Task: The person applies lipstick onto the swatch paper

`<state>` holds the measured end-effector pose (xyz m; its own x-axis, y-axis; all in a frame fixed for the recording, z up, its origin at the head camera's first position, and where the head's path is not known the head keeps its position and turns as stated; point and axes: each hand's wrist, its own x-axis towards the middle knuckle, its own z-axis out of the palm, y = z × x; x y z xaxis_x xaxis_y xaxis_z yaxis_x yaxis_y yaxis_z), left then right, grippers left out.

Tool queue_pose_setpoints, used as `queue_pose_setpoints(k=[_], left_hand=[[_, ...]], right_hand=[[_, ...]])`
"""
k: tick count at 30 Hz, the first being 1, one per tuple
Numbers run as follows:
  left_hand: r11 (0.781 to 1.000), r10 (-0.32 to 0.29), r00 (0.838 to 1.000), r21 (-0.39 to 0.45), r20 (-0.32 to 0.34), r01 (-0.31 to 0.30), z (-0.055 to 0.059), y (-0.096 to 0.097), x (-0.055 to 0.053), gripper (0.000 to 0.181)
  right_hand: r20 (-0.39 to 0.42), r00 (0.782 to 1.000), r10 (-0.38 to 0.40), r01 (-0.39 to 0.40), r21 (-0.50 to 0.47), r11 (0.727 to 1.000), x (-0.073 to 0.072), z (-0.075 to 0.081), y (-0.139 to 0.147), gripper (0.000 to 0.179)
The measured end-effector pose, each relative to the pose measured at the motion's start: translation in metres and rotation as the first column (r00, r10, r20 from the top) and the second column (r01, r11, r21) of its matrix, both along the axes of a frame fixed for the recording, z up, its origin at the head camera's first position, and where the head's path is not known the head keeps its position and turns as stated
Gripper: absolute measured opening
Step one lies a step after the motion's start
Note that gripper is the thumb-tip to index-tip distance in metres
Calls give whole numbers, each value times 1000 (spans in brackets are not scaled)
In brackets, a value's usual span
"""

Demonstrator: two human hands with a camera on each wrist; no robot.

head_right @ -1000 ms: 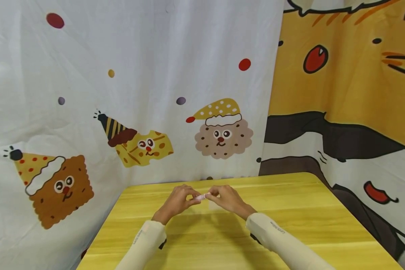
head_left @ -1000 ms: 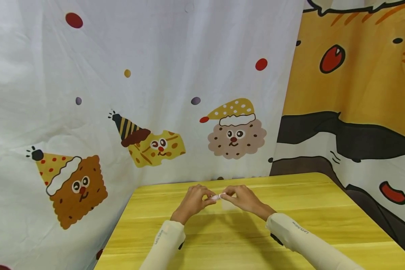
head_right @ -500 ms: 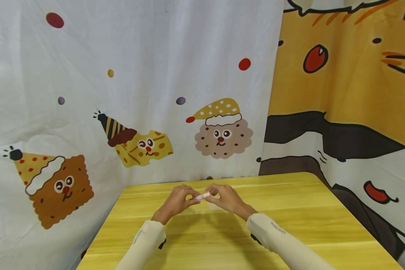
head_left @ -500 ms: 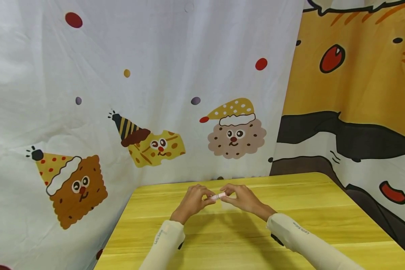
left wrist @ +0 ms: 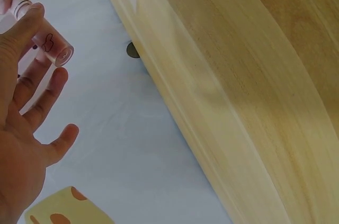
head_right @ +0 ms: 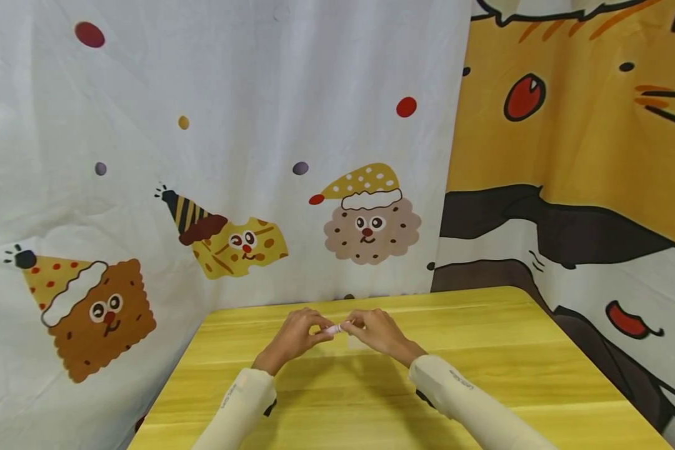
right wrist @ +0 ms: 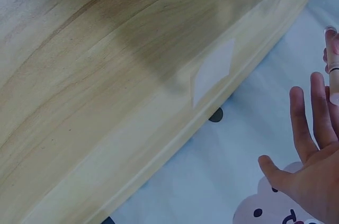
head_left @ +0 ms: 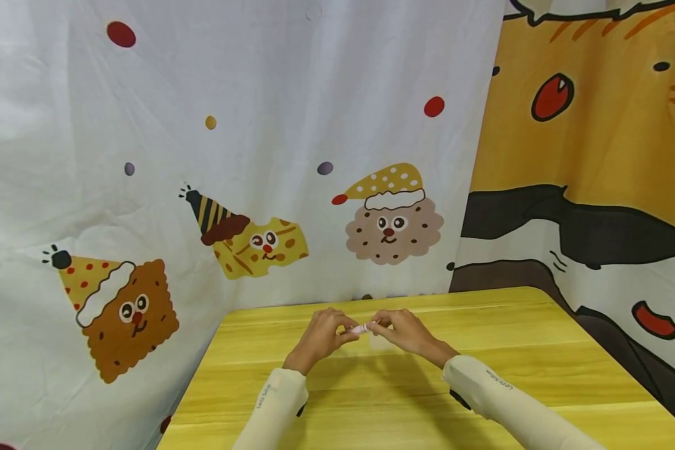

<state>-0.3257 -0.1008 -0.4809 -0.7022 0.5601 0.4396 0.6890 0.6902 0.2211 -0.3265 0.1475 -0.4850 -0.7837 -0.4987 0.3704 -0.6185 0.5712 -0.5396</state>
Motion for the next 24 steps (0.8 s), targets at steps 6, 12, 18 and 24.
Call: queue_pose_setpoints(k=[6, 12, 18, 24], left_hand=[[1000, 9, 1000, 1, 4, -9, -1, 0, 0, 19], [1000, 16, 1000, 4, 14, -16, -3, -2, 1, 19], [1000, 23, 1000, 3, 6, -23, -6, -5, 0, 18], [1000, 23, 999, 11, 25, -23, -7, -7, 0, 19]], right_hand=[[-13, 1000, 19, -18, 4, 1000, -1, 0, 2, 14], [-24, 999, 26, -26, -10, 1000, 0, -1, 3, 14], [-11, 1000, 19, -19, -35, 999, 1, -1, 4, 16], [-17, 1000, 7, -7, -17, 1000, 0, -1, 6, 17]])
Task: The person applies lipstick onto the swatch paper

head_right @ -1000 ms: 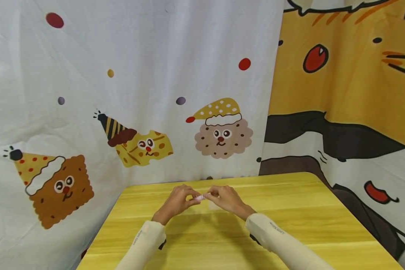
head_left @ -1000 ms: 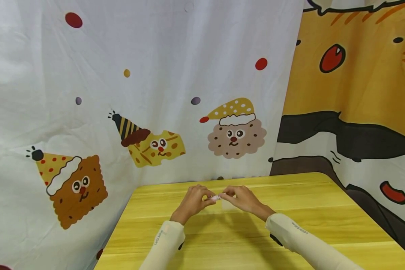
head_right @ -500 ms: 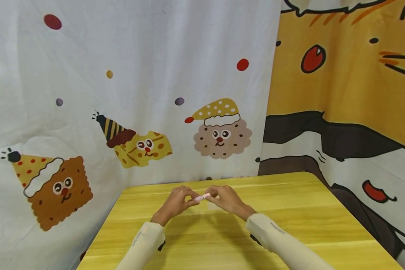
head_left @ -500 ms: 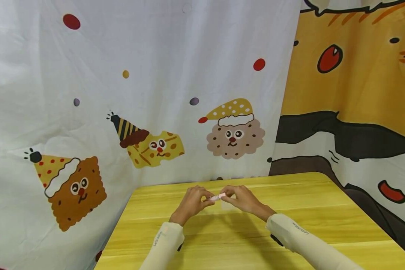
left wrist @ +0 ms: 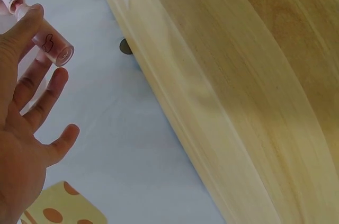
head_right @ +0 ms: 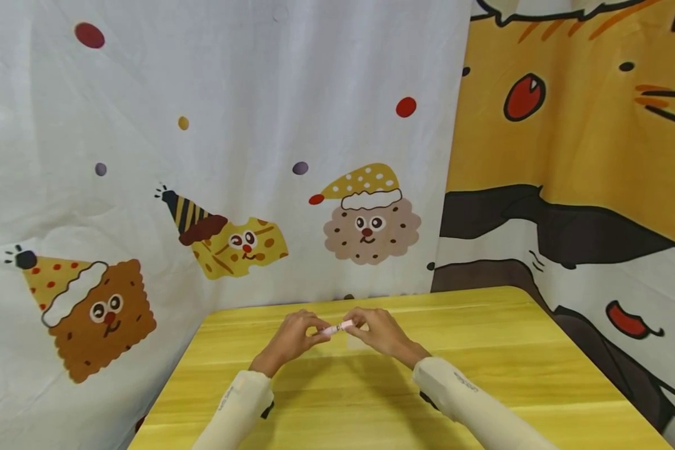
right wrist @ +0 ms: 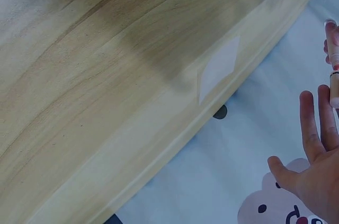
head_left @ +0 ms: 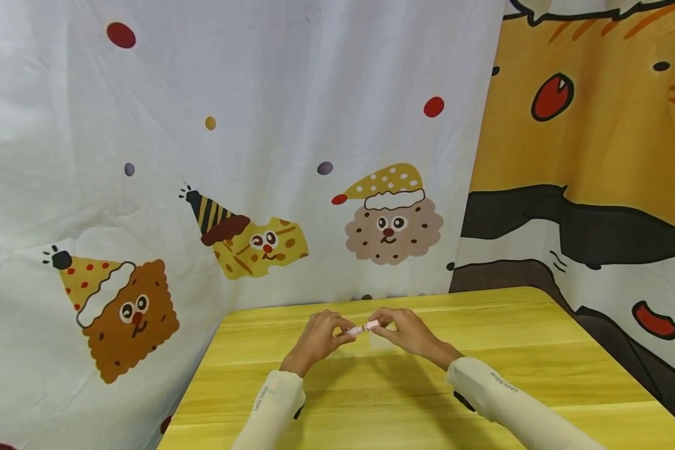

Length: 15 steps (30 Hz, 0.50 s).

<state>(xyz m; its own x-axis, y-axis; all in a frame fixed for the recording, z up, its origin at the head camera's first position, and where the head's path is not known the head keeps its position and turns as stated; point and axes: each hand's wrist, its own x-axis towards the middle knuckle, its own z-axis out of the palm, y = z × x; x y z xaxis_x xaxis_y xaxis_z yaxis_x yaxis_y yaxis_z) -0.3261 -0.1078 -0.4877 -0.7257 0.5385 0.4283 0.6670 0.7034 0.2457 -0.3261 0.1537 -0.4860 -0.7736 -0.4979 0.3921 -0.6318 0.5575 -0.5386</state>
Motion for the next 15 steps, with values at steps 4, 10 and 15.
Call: queue_pose_setpoints(k=[4, 10, 15], left_hand=[[1000, -8, 1000, 4, -9, 8, -1, -2, 0, 18], [1000, 5, 1000, 2, -3, -5, -3, -5, 0, 19], [1000, 3, 1000, 11, 5, -3, -3, -6, 0, 19]], right_hand=[[-15, 1000, -9, 9, 12, 1000, 0, -1, 3, 18], [-21, 1000, -8, 8, -4, 1000, -1, -3, 6, 17], [-20, 1000, -7, 7, -8, 1000, -1, -5, 7, 17]])
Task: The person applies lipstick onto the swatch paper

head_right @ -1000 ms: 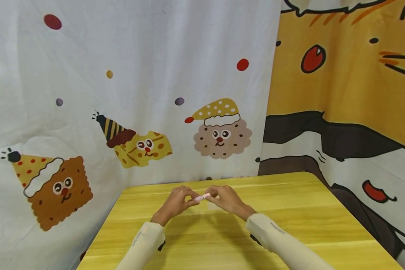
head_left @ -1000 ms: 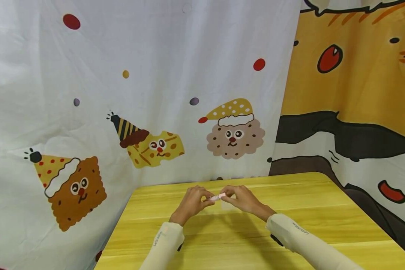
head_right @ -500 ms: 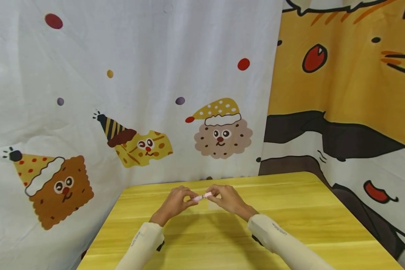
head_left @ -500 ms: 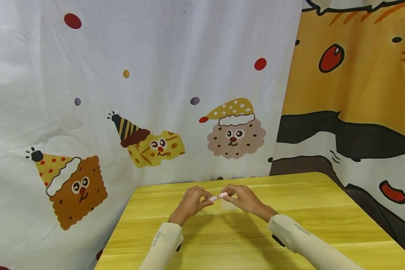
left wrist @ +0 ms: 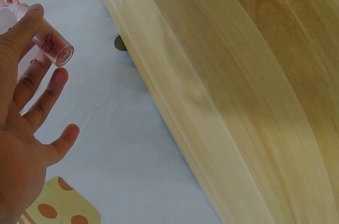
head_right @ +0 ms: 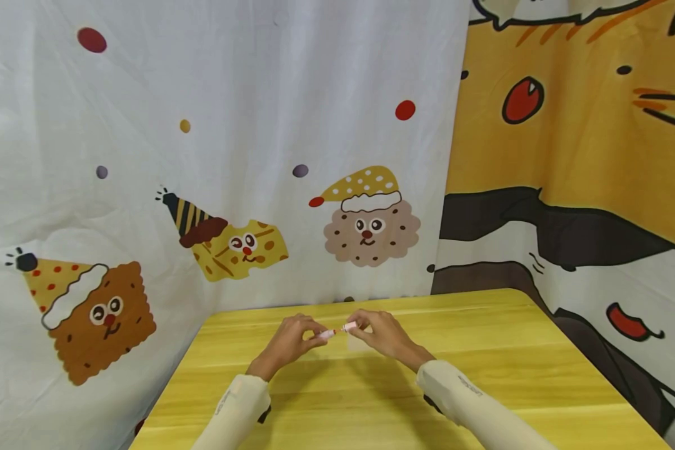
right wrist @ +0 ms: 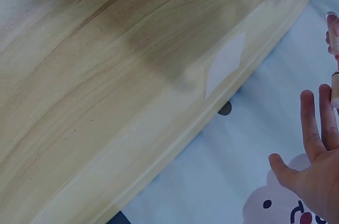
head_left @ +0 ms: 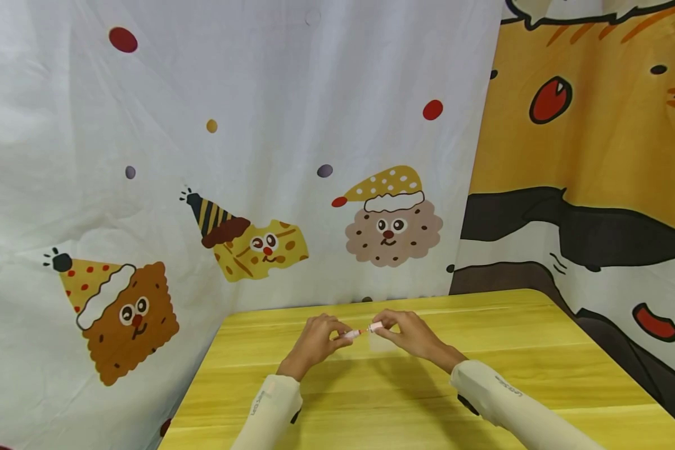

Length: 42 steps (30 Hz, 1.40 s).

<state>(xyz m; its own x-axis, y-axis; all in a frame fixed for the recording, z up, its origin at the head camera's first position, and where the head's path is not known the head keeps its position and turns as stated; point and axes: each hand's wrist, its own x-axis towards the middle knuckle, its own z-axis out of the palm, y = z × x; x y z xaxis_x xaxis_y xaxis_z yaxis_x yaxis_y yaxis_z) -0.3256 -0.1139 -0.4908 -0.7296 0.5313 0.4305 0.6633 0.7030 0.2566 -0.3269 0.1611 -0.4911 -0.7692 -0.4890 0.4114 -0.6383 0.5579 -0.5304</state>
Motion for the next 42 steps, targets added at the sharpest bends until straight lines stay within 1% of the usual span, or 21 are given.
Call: queue_pose_setpoints(k=[8, 14, 22, 27, 35, 42], left_hand=[[1000, -2, 1000, 5, 9, 2, 0, -4, 2, 17], [1000, 4, 1000, -3, -3, -4, -3, -8, 2, 17], [1000, 16, 1000, 4, -5, -16, -5, -13, 3, 17], [1000, 23, 1000, 4, -11, -23, -8, -20, 5, 16], [999, 29, 999, 25, 31, -30, -14, -31, 5, 16], [998, 35, 999, 46, -23, -34, -17, -38, 4, 15]], right_hand=[[2, 1000, -7, 7, 0, 1000, 1, 0, -1, 16], [7, 1000, -11, 11, 1, 1000, 2, 1, -1, 15], [0, 1000, -7, 7, -12, 1000, 2, 3, 0, 16], [0, 1000, -25, 25, -23, 999, 2, 2, 4, 16], [-8, 999, -36, 36, -38, 999, 3, 1, 10, 17], [-6, 999, -33, 32, -51, 998, 3, 1, 13, 16]])
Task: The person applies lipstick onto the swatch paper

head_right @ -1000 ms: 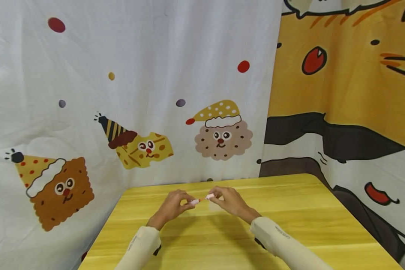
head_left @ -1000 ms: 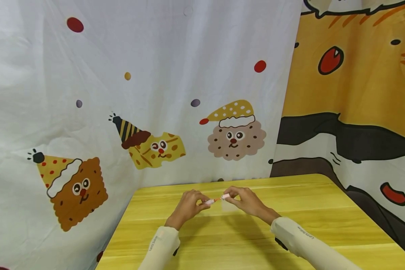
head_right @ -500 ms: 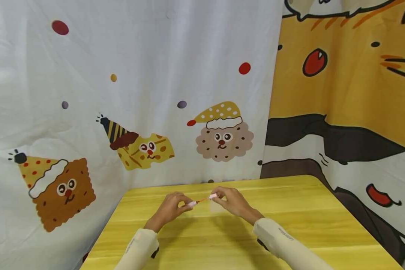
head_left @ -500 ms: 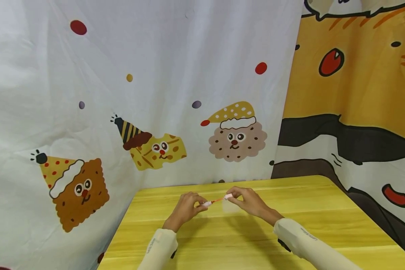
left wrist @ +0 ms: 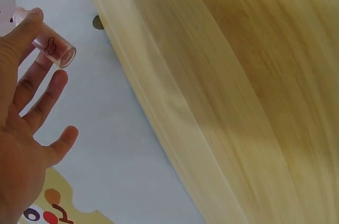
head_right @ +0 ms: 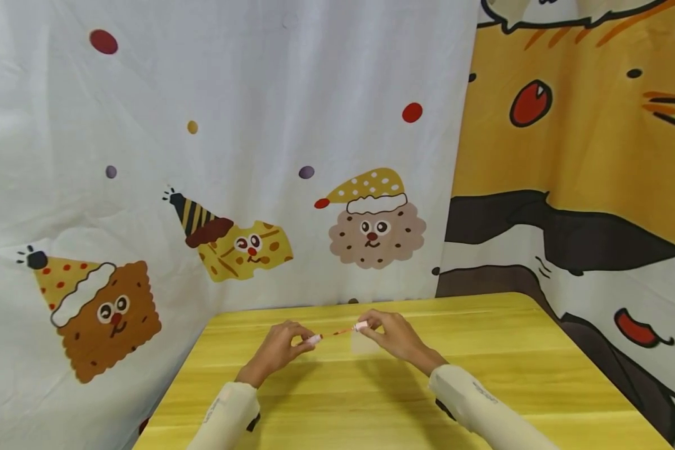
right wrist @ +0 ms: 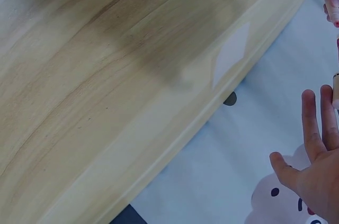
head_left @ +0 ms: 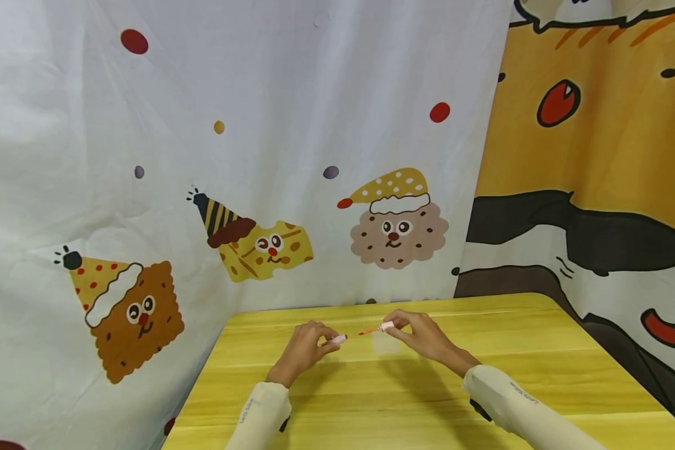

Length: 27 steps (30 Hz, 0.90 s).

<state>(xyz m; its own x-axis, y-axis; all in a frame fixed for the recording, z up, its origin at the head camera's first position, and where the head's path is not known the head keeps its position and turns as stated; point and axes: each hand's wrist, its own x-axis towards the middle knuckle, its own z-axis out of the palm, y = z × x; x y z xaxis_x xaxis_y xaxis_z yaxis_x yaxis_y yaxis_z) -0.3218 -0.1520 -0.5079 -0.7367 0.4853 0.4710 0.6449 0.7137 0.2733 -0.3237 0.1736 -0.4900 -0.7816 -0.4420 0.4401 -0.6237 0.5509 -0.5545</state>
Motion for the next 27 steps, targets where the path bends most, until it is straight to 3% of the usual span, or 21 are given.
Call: queue_pose_setpoints(k=[8, 17, 27], left_hand=[[999, 43, 996, -10, 74, -42, 2, -4, 1, 13], [996, 88, 992, -7, 89, -88, -3, -10, -2, 9], [991, 126, 981, 16, 150, -130, -13, -19, -1, 15]], right_hand=[[14, 1000, -15, 15, 3, 1000, -2, -3, 7, 16], [21, 999, -37, 37, -1, 999, -4, -5, 13, 14], [14, 999, -50, 50, -2, 999, -4, -10, 20, 15]])
